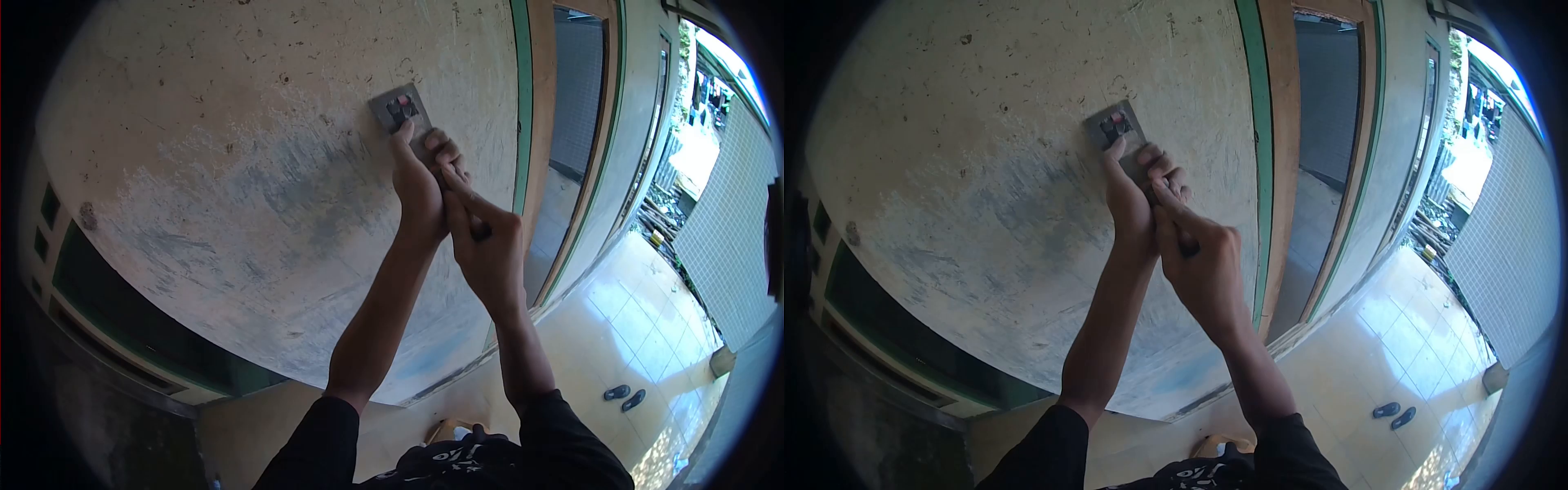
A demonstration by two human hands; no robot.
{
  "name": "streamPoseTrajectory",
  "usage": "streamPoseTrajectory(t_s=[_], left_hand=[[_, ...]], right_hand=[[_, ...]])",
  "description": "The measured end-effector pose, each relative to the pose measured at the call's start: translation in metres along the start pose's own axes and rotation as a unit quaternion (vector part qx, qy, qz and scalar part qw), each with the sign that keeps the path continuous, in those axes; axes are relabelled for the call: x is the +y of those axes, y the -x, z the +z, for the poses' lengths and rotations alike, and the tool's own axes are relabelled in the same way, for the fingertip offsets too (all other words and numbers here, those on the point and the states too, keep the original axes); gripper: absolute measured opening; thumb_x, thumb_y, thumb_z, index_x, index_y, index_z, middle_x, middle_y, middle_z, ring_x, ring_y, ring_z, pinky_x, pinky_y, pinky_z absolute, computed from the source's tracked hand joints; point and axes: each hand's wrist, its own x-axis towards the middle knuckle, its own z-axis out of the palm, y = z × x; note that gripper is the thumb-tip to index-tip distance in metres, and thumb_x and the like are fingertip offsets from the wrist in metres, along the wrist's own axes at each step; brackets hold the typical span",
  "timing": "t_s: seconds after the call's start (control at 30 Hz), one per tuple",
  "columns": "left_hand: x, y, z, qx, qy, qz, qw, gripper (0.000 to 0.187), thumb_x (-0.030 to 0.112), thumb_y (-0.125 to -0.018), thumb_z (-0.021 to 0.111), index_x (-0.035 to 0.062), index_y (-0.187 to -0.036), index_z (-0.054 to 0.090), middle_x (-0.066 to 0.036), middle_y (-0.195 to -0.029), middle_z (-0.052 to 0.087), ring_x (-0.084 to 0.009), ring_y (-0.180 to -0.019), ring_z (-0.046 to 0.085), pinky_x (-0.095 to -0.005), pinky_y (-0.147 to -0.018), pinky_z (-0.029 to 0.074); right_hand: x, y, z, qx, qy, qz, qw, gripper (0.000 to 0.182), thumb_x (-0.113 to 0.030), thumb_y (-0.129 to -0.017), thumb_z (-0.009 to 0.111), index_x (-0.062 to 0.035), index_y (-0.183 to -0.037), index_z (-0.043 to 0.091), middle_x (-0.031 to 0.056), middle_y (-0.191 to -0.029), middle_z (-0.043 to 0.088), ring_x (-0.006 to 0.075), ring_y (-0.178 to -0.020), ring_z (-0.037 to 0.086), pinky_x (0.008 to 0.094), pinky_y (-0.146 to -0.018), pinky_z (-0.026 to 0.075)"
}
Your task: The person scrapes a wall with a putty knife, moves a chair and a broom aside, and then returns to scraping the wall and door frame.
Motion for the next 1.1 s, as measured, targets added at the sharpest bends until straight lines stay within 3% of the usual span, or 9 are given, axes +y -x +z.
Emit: streamPoseTrajectory(t_s=[0.27, 0.4, 0.5, 0.57, 0.63, 0.67, 0.83, 0.87, 1.1], left_hand=[[-0.011, 0.032, -0.008, 0.042, 0.086, -0.025, 0.995, 0.039, 0.052, -0.092, 0.035, 0.0163, -0.076, 0.035, 0.003, -0.060, 0.036, -0.0114, -0.049, 0.036, -0.0275, -0.049, 0.030], [-0.003, 0.011, 0.020, 0.044, 0.102, 0.043, 0.993, 0.038, 0.051, -0.092, 0.036, 0.0157, -0.077, 0.036, 0.003, -0.060, 0.036, -0.0111, -0.048, 0.036, -0.0275, -0.048, 0.030], [0.000, 0.020, 0.016, 0.043, 0.096, 0.029, 0.994, 0.038, 0.051, -0.092, 0.036, 0.0157, -0.076, 0.036, 0.003, -0.059, 0.037, -0.0112, -0.047, 0.036, -0.0266, -0.045, 0.031], [-0.002, 0.030, 0.004, 0.037, 0.118, 0.024, 0.992, 0.038, 0.050, -0.092, 0.036, 0.0160, -0.076, 0.036, 0.003, -0.059, 0.037, -0.0112, -0.045, 0.036, -0.0264, -0.042, 0.032], [0.001, 0.035, 0.000, 0.043, 0.129, 0.013, 0.991, 0.037, 0.049, -0.092, 0.036, 0.0160, -0.075, 0.035, 0.003, -0.058, 0.037, -0.0108, -0.044, 0.035, -0.0269, -0.040, 0.031], [0.002, 0.032, 0.007, 0.052, 0.130, 0.018, 0.990, 0.037, 0.048, -0.092, 0.036, 0.0158, -0.075, 0.035, 0.004, -0.058, 0.036, -0.0103, -0.044, 0.035, -0.0267, -0.041, 0.031], [0.019, 0.024, 0.014, 0.006, 0.068, 0.060, 0.996, 0.038, 0.051, -0.092, 0.035, 0.0170, -0.075, 0.036, 0.003, -0.059, 0.035, -0.0107, -0.049, 0.034, -0.0279, -0.049, 0.031], [0.012, 0.031, 0.002, 0.013, 0.080, 0.040, 0.996, 0.038, 0.051, -0.092, 0.035, 0.0169, -0.075, 0.036, 0.003, -0.059, 0.036, -0.0107, -0.048, 0.034, -0.0275, -0.048, 0.032], [0.008, 0.041, 0.015, 0.044, 0.157, 0.033, 0.986, 0.040, 0.050, -0.092, 0.034, 0.0152, -0.072, 0.035, 0.003, -0.057, 0.037, -0.0123, -0.045, 0.040, -0.0277, -0.040, 0.035]], right_hand=[[-0.023, 0.022, -0.018, -0.065, 0.067, -0.002, 0.996, 0.035, -0.004, -0.087, 0.062, -0.0090, -0.122, 0.066, 0.0138, -0.054, 0.052, 0.0072, -0.046, 0.048, 0.0289, -0.048, 0.041], [-0.017, -0.011, -0.026, -0.067, 0.030, 0.023, 0.997, 0.033, -0.004, -0.087, 0.063, -0.0098, -0.119, 0.068, 0.0131, -0.054, 0.053, 0.0096, -0.044, 0.045, 0.0300, -0.048, 0.041], [-0.015, -0.001, -0.019, -0.044, 0.026, -0.070, 0.996, 0.034, -0.005, -0.087, 0.063, -0.0102, -0.120, 0.067, 0.0130, -0.055, 0.054, 0.0109, -0.044, 0.048, 0.0310, -0.048, 0.042], [-0.014, 0.016, -0.017, -0.072, 0.046, -0.068, 0.994, 0.036, -0.008, -0.086, 0.065, -0.0118, -0.122, 0.066, 0.0130, -0.058, 0.058, 0.0148, -0.046, 0.054, 0.0331, -0.051, 0.045], [-0.022, 0.016, -0.015, -0.076, 0.075, -0.059, 0.993, 0.034, -0.002, -0.087, 0.063, -0.0086, -0.120, 0.067, 0.0106, -0.061, 0.062, 0.0040, -0.051, 0.049, 0.0254, -0.049, 0.041], [-0.022, 0.004, -0.012, -0.077, 0.076, -0.068, 0.992, 0.034, -0.002, -0.087, 0.063, -0.0086, -0.120, 0.067, 0.0106, -0.061, 0.062, 0.0040, -0.051, 0.049, 0.0254, -0.049, 0.041], [-0.035, -0.001, -0.012, -0.059, 0.069, -0.083, 0.992, 0.036, -0.002, -0.087, 0.062, -0.0082, -0.123, 0.065, 0.0106, -0.063, 0.062, 0.0056, -0.051, 0.050, 0.0259, -0.050, 0.041], [-0.032, 0.008, -0.009, -0.057, 0.058, -0.075, 0.994, 0.037, -0.008, -0.086, 0.065, -0.0125, -0.124, 0.065, 0.0115, -0.056, 0.053, 0.0163, -0.045, 0.053, 0.0344, -0.049, 0.043], [-0.044, 0.006, -0.025, -0.099, 0.070, -0.043, 0.992, 0.036, -0.005, -0.085, 0.065, -0.0111, -0.121, 0.067, 0.0104, -0.061, 0.060, 0.0124, -0.044, 0.052, 0.0315, -0.048, 0.043]])
